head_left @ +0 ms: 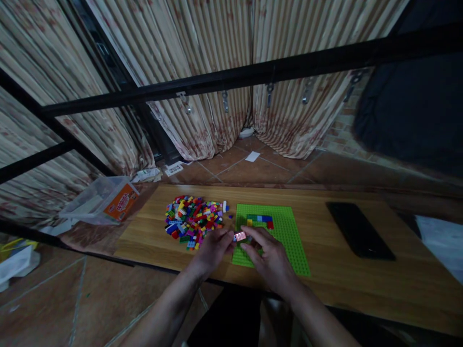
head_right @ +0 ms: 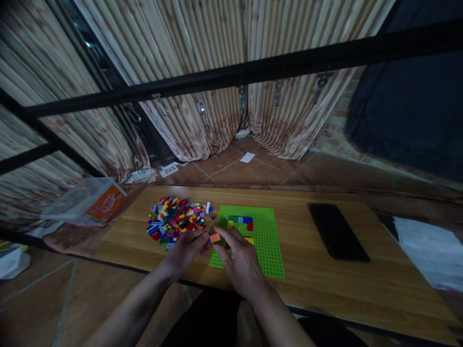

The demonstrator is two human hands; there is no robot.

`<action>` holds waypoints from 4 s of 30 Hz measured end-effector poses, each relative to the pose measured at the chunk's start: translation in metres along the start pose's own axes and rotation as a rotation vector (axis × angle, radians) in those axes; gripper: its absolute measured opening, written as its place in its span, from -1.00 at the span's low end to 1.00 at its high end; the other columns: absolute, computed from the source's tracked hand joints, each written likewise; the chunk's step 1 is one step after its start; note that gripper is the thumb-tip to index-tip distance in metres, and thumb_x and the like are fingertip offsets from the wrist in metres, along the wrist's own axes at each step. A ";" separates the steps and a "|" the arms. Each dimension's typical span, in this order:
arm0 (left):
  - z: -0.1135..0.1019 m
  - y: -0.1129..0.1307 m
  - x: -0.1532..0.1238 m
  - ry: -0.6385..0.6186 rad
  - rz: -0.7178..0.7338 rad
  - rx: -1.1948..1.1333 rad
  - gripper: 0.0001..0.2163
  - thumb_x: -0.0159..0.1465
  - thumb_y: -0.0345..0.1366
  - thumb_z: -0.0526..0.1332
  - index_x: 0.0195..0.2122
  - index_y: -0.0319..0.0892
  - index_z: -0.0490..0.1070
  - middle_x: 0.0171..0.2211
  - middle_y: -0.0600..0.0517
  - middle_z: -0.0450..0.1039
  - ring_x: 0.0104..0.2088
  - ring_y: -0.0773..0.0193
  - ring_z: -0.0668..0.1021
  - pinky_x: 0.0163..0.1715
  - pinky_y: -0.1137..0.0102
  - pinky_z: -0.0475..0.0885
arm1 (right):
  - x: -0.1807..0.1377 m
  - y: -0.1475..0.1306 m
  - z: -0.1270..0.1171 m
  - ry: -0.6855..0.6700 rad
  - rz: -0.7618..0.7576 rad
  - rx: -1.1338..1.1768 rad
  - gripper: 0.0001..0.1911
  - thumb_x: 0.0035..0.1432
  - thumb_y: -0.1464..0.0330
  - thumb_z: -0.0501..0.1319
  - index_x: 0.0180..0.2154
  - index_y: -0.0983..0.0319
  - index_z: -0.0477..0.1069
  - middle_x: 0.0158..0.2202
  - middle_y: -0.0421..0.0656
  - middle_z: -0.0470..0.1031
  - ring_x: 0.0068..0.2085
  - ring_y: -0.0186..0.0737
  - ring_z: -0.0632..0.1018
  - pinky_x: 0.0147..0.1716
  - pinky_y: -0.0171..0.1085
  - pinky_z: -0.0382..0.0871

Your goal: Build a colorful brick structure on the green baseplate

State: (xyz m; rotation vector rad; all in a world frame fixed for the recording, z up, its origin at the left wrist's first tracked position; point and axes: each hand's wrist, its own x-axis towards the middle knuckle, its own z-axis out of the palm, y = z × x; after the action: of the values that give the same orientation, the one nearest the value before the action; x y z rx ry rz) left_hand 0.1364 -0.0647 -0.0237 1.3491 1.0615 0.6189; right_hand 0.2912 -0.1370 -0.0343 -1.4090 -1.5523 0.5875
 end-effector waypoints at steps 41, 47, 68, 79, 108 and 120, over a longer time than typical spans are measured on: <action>-0.051 -0.013 0.013 0.461 0.289 0.828 -0.76 0.28 -0.20 0.07 -0.25 -0.16 0.50 -0.31 -0.01 0.51 -0.31 0.23 0.54 -0.31 0.41 0.38 | 0.004 0.044 -0.043 0.343 0.520 -0.145 -0.65 0.04 0.14 0.22 -0.23 0.24 0.53 -0.31 -0.05 0.61 -0.31 -0.11 0.57 -0.25 -0.15 0.39; -0.056 -0.022 0.018 0.551 0.292 1.102 -0.74 0.29 -0.26 0.10 -0.05 -0.13 0.44 -0.13 -0.06 0.45 -0.20 0.15 0.54 -0.25 0.36 0.43 | 0.005 0.042 -0.035 0.275 0.514 -0.375 -0.73 0.08 0.15 0.15 -0.33 0.18 0.50 -0.36 -0.13 0.60 -0.38 -0.17 0.56 -0.35 -0.23 0.31; 0.069 -0.017 0.027 -0.006 0.543 0.816 -0.55 0.25 -0.50 0.02 0.18 -0.21 0.19 -0.13 -0.04 0.52 -0.09 0.20 0.51 0.05 0.21 0.39 | 0.002 0.049 -0.021 0.277 0.438 -0.496 -0.69 0.13 0.12 0.13 -0.49 0.18 0.40 -0.45 -0.12 0.52 -0.45 -0.18 0.47 -0.44 -0.24 0.18; 0.080 -0.018 0.028 -0.005 0.520 0.853 -0.55 0.26 -0.49 -0.01 0.20 -0.24 0.18 -0.16 -0.07 0.53 -0.07 0.16 0.48 0.06 0.17 0.40 | 0.004 0.048 -0.032 0.298 0.488 -0.206 -0.74 0.09 0.21 0.14 -0.33 0.22 0.50 -0.35 -0.09 0.61 -0.34 -0.13 0.57 -0.32 -0.22 0.34; 0.080 -0.026 0.021 -0.025 0.568 1.031 -0.50 0.25 -0.45 0.00 0.25 -0.22 0.11 -0.12 -0.12 0.45 -0.08 0.09 0.43 -0.05 0.15 0.38 | 0.005 0.052 -0.028 0.365 0.506 -0.134 -0.79 0.01 0.27 0.16 -0.39 0.20 0.53 -0.36 -0.11 0.62 -0.34 -0.14 0.58 -0.29 -0.20 0.39; 0.079 -0.027 0.023 0.000 0.568 0.954 -0.52 0.24 -0.51 -0.02 0.21 -0.23 0.17 0.00 -0.10 0.42 -0.04 0.10 0.41 0.02 0.16 0.33 | 0.010 0.057 -0.033 0.381 0.563 -0.158 -0.76 -0.01 0.26 0.15 -0.36 0.22 0.53 -0.36 -0.09 0.62 -0.35 -0.12 0.58 -0.30 -0.19 0.40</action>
State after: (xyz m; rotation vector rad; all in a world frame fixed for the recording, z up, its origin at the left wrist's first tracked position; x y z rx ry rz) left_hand 0.2097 -0.0867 -0.0634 2.5345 1.0008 0.5203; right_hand 0.3492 -0.1224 -0.0637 -1.9679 -0.9114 0.4872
